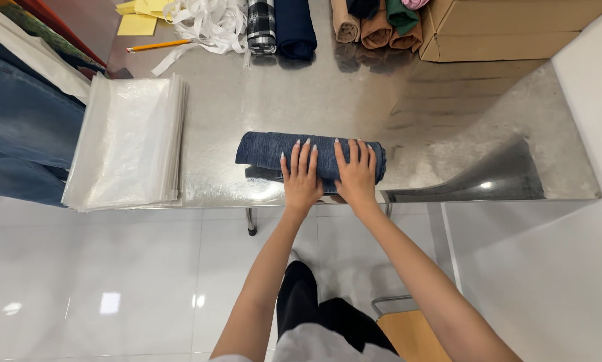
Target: The person folds a pink t-shirt and places it on a stack of other folded clothes. They then take a pair of navy blue shorts from a rack, fold them, and place them on the table. Finally, they take a pair of denim shorts from the rack, fold them, and add them to the pile.
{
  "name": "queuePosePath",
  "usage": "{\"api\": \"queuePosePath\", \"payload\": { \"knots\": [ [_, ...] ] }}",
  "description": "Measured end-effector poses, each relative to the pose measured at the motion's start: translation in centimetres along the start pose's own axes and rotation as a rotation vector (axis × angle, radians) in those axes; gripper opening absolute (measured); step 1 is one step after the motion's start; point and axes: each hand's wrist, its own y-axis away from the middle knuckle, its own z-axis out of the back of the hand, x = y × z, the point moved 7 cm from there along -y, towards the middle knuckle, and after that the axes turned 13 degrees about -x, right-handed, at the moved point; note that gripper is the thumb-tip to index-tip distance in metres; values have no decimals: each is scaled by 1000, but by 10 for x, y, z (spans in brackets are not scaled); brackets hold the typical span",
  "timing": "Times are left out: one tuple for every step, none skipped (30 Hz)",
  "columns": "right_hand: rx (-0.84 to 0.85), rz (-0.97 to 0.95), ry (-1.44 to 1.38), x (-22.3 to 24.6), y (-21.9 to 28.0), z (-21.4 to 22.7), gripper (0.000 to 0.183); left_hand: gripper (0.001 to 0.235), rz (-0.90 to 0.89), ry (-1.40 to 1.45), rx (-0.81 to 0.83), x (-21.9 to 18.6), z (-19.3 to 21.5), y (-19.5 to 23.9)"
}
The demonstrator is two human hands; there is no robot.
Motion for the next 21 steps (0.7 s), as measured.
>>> {"api": "queuePosePath", "payload": {
  "knots": [
    [-36,-3,-16,4,2,4,109,82,20,25,-10,1,3,3],
    [-66,-5,-31,5,8,10,113,87,45,53,-16,-2,7,9],
    [-60,-6,-29,8,12,11,113,87,48,57,-12,-2,6,17],
    [-137,7,-38,12,17,19,107,88,44,43,-37,-3,9,27],
    [-214,20,-48,17,23,27,101,89,40,28,-63,-3,12,38],
    [-207,19,-49,18,25,26,101,89,42,29,-56,-3,10,42],
    [-256,16,-52,19,28,29,98,86,31,18,-88,-4,11,46],
    [-313,16,-55,19,27,29,95,83,18,4,-128,-1,10,47],
    [-315,17,-57,22,29,26,95,83,17,2,-130,2,9,48],
    [-363,8,-47,20,29,25,92,82,-7,14,-154,3,7,47],
    [-412,-1,-37,18,28,23,89,81,-32,25,-178,4,3,44],
    [-422,8,-35,20,27,21,89,81,-30,22,-191,7,-2,45],
    [-445,-18,-26,19,25,20,85,82,-43,25,-194,10,-9,46],
    [-459,-49,-16,20,27,19,83,83,-54,33,-189,11,-13,51],
    [-461,-44,-13,20,29,17,83,83,-51,34,-194,10,-13,53],
    [-462,-52,-6,20,28,15,83,83,-48,34,-173,11,-15,53],
    [-464,-59,0,21,27,14,83,84,-46,35,-152,12,-17,53],
    [-463,-62,3,21,29,13,83,84,-48,39,-151,11,-17,56],
    [-453,-61,24,22,32,13,83,83,-46,47,-132,10,-17,59],
    [-446,-58,39,26,33,14,83,83,-44,50,-115,12,-16,62],
    [-448,-60,36,23,29,18,83,83,-48,47,-115,13,-11,53]
  ]
}}
